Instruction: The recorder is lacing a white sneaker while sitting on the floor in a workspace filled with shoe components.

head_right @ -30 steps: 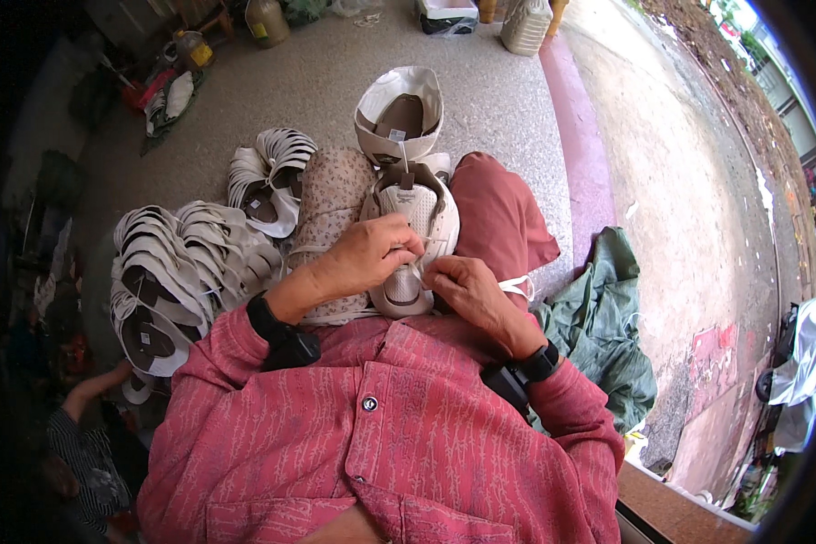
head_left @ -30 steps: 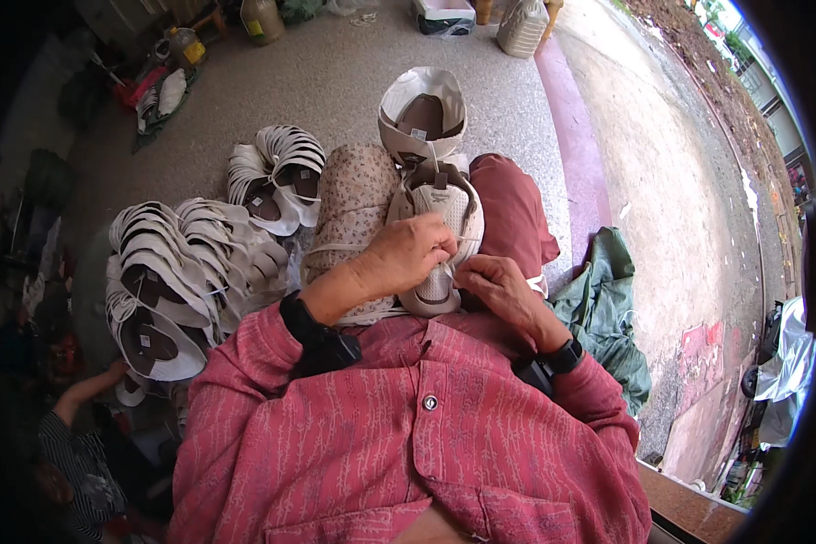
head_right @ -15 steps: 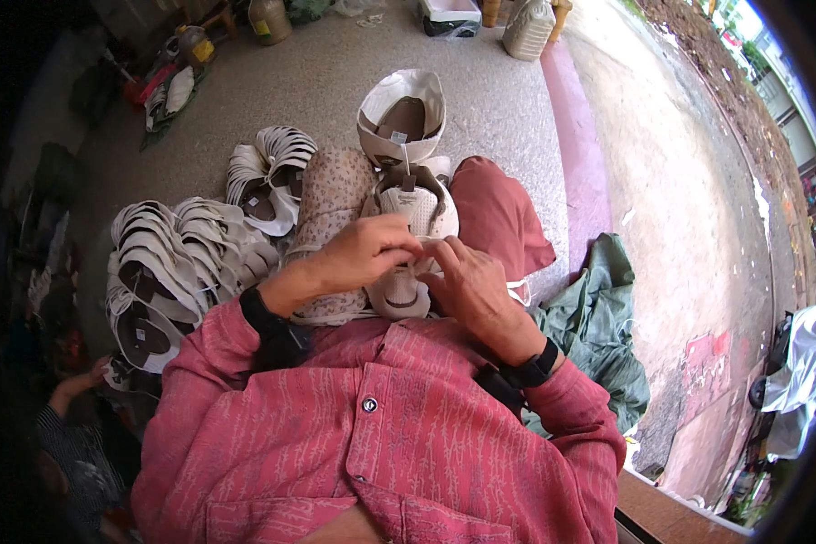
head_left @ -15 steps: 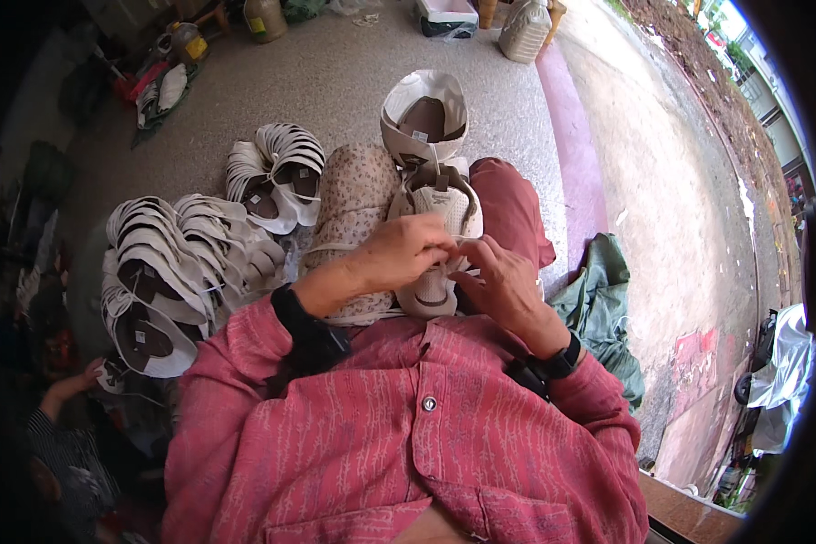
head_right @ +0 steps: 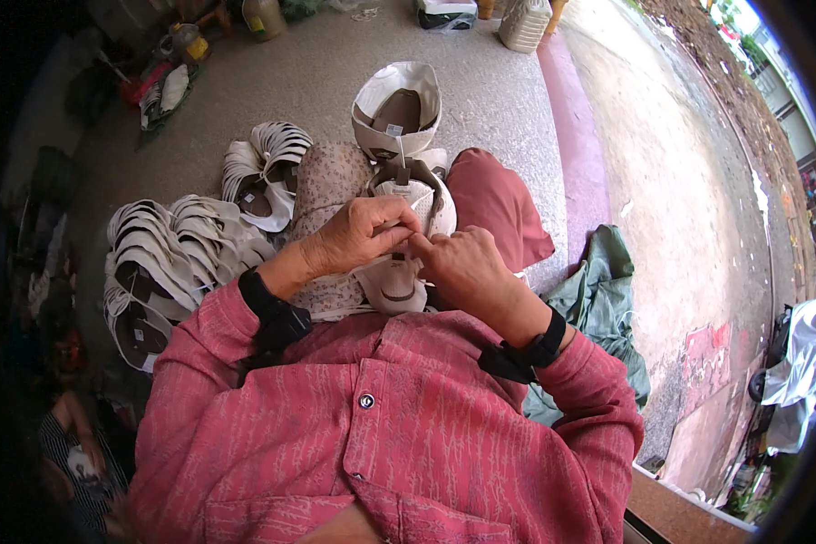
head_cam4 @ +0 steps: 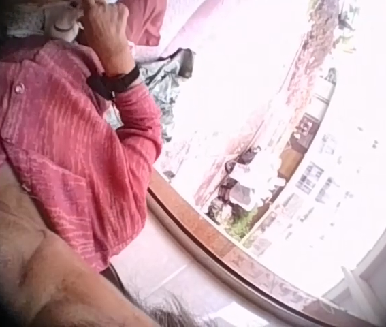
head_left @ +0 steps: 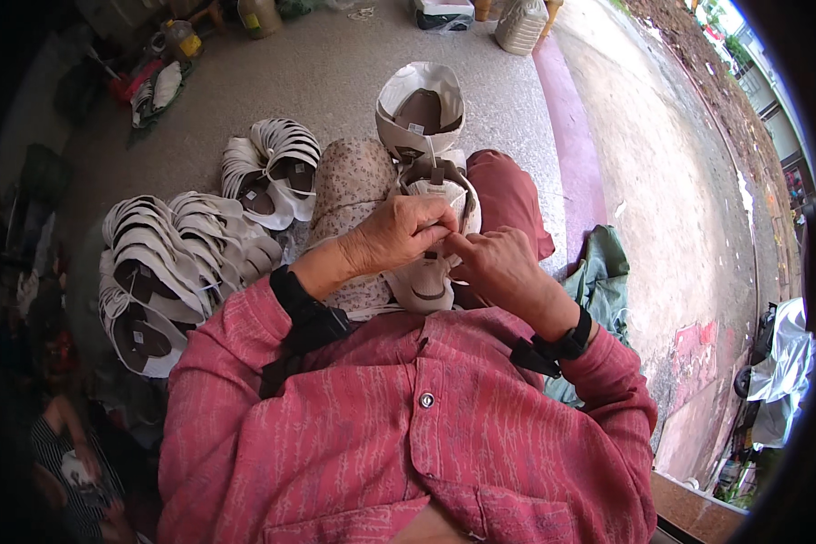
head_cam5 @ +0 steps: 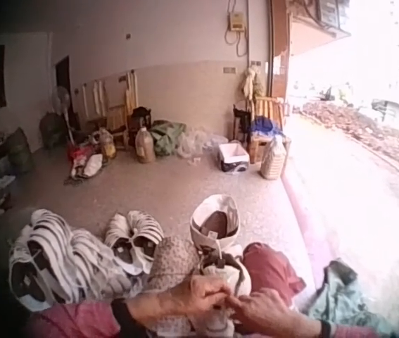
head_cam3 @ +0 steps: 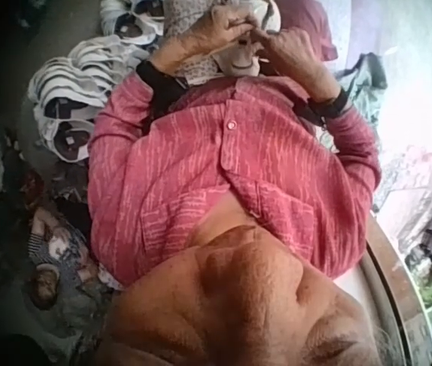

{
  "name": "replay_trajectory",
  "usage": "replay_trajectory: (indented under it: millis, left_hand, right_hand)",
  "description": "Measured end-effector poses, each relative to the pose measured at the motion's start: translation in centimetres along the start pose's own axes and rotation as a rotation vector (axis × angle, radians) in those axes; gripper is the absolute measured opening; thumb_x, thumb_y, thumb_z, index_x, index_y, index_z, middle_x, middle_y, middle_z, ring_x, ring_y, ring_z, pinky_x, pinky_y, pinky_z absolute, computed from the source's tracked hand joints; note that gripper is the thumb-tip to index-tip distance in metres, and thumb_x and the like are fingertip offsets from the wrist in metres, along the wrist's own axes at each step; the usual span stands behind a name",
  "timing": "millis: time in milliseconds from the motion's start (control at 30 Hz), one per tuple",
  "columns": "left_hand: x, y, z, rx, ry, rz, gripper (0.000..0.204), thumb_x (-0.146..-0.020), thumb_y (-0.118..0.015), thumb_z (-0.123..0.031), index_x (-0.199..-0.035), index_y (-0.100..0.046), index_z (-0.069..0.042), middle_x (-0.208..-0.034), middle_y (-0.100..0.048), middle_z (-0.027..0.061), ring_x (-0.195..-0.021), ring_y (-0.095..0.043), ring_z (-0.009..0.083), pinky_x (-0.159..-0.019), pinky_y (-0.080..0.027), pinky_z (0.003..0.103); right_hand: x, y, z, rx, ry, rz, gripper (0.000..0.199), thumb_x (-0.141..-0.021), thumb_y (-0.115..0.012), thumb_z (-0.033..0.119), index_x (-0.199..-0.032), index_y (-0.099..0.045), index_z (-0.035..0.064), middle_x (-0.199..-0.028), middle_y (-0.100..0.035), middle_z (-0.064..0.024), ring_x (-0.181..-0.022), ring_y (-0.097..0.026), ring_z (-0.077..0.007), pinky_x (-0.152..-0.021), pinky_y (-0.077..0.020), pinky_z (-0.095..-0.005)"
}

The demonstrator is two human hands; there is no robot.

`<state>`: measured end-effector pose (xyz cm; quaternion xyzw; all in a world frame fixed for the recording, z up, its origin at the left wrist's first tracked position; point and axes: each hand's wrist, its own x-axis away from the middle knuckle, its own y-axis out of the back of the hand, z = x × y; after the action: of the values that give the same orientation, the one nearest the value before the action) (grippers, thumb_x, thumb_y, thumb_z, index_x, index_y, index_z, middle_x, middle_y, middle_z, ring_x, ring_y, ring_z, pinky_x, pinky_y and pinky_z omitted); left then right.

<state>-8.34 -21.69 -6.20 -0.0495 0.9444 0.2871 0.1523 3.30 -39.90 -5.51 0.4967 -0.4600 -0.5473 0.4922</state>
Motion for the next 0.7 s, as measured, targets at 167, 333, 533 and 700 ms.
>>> replay_trajectory:
  millis: [167,333,533,700]
  left_hand:
    - [0.0,0.1,0.4,-0.023,-0.009,0.043,0.01,-0.084,-0.067,-0.003,-0.094,-0.068,-0.003,-0.086,-0.065,0.009,-0.083,-0.066,0.022,-0.074,-0.051,0.032]
    - [-0.3,0.6,0.4,-0.103,-0.045,0.125,0.018,-0.08,-0.071,-0.007,-0.098,-0.07,-0.004,-0.086,-0.063,0.0109,-0.081,-0.064,0.0274,-0.072,-0.05,0.036]
    - [-1.2,1.2,1.3,-0.152,-0.15,0.255,0.02,-0.081,-0.072,-0.013,-0.098,-0.069,-0.002,-0.085,-0.06,0.0121,-0.08,-0.062,0.0299,-0.072,-0.047,0.038]
    - [-2.0,1.6,0.4,-0.192,-0.058,0.37,0.021,-0.078,-0.071,-0.014,-0.096,-0.071,-0.002,-0.084,-0.063,0.0119,-0.082,-0.063,0.0283,-0.074,-0.048,0.037]
  right_hand:
    - [-0.1,-0.6,0.2,-0.061,-0.02,-0.064,0.039,-0.08,-0.072,0.026,-0.111,-0.057,0.0088,-0.068,-0.065,-0.0083,-0.064,-0.065,-0.0286,-0.058,-0.0468,-0.0411]
    - [-0.2,0.1,0.0,-0.147,-0.024,-0.11,0.039,-0.079,-0.071,0.023,-0.114,-0.06,0.0093,-0.068,-0.064,-0.0093,-0.062,-0.064,-0.0308,-0.057,-0.0466,-0.0426]
    - [-0.4,0.1,-0.5,-0.197,0.041,-0.174,0.04,-0.078,-0.072,0.025,-0.111,-0.058,0.0071,-0.059,-0.06,-0.0108,-0.055,-0.062,-0.0336,-0.051,-0.0453,-0.0432]
    - [-0.5,0.3,-0.4,-0.183,-0.024,-0.158,0.024,-0.082,-0.075,0.028,-0.087,-0.06,0.0087,-0.062,-0.062,-0.0101,-0.058,-0.063,-0.0323,-0.055,-0.0469,-0.043]
